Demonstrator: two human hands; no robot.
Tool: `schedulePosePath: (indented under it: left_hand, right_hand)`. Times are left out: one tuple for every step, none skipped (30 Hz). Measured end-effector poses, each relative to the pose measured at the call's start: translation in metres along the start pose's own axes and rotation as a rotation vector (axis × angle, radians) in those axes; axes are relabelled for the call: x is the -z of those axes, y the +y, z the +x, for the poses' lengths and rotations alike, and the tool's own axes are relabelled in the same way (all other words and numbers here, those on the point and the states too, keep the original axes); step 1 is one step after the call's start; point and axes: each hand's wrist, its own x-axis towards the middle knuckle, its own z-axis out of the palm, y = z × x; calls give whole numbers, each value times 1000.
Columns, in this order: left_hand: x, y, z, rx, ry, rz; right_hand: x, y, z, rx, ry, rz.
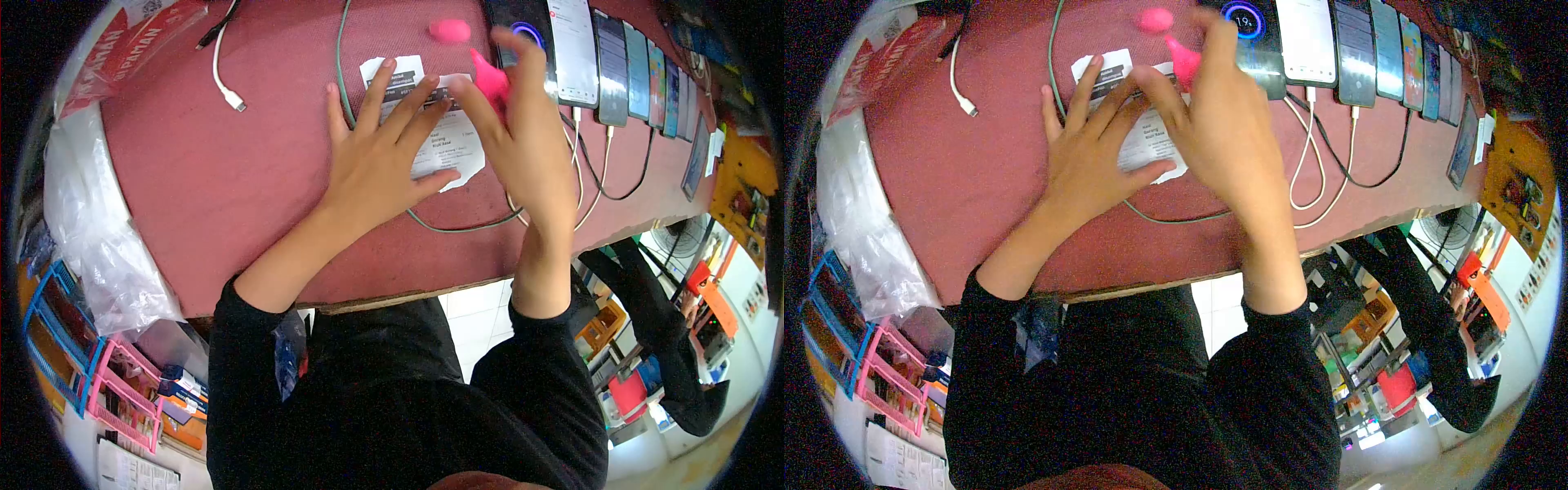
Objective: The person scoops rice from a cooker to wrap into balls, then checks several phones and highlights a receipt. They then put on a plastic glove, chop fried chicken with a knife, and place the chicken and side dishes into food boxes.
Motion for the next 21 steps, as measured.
schedulePosePath:
  left_hand:
    - [2,1,1,-2,-21,-2]
    - [4,1,2,-4,-40,-3]
    - [5,1,1,1,-39,-11]
    - [6,1,1,6,-55,-14]
    - [6,1,2,7,-71,-17]
    - [7,1,3,10,-70,-21]
    - [8,2,3,28,-105,1]
    - [9,2,4,44,-140,25]
    - [10,2,5,45,-141,23]
    - [11,2,5,46,-145,27]
    - [11,2,5,47,-150,31]
    - [10,2,4,44,-148,29]
    - [9,1,5,31,-122,27]
    - [8,1,4,19,-99,24]
    - [8,1,5,18,-99,21]
    - [8,1,5,16,-99,15]
    - [8,0,5,15,-100,9]
    - [9,0,4,16,-104,9]
    - [9,1,4,23,-110,-1]
    - [10,1,5,29,-115,-9]
    - [10,1,4,30,-118,-9]
  right_hand:
    - [4,6,-9,47,-44,147]
    - [8,17,-19,204,-85,165]
    - [12,23,-28,203,-92,158]
    - [16,27,-37,264,-125,170]
    - [17,29,-44,326,-155,183]
    - [15,27,-52,326,-159,179]
    - [11,23,-61,21,-113,573]
    - [6,23,-65,-296,-58,956]
    - [3,29,-67,-298,-59,955]
    - [1,35,-70,-287,-13,912]
    - [-2,43,-73,-276,32,869]
    - [-7,54,-76,-202,59,870]
    - [-11,57,-76,-199,63,866]
    - [-15,58,-78,-199,152,1011]
    - [-20,57,-78,-199,242,1156]
    - [-24,53,-77,-249,323,1244]
    - [-28,47,-76,-254,324,1243]
    - [-31,41,-76,-268,391,1119]
    - [-34,38,-76,-280,455,994]
    - [-42,47,-70,52,517,519]
    - [-44,45,-69,153,488,369]
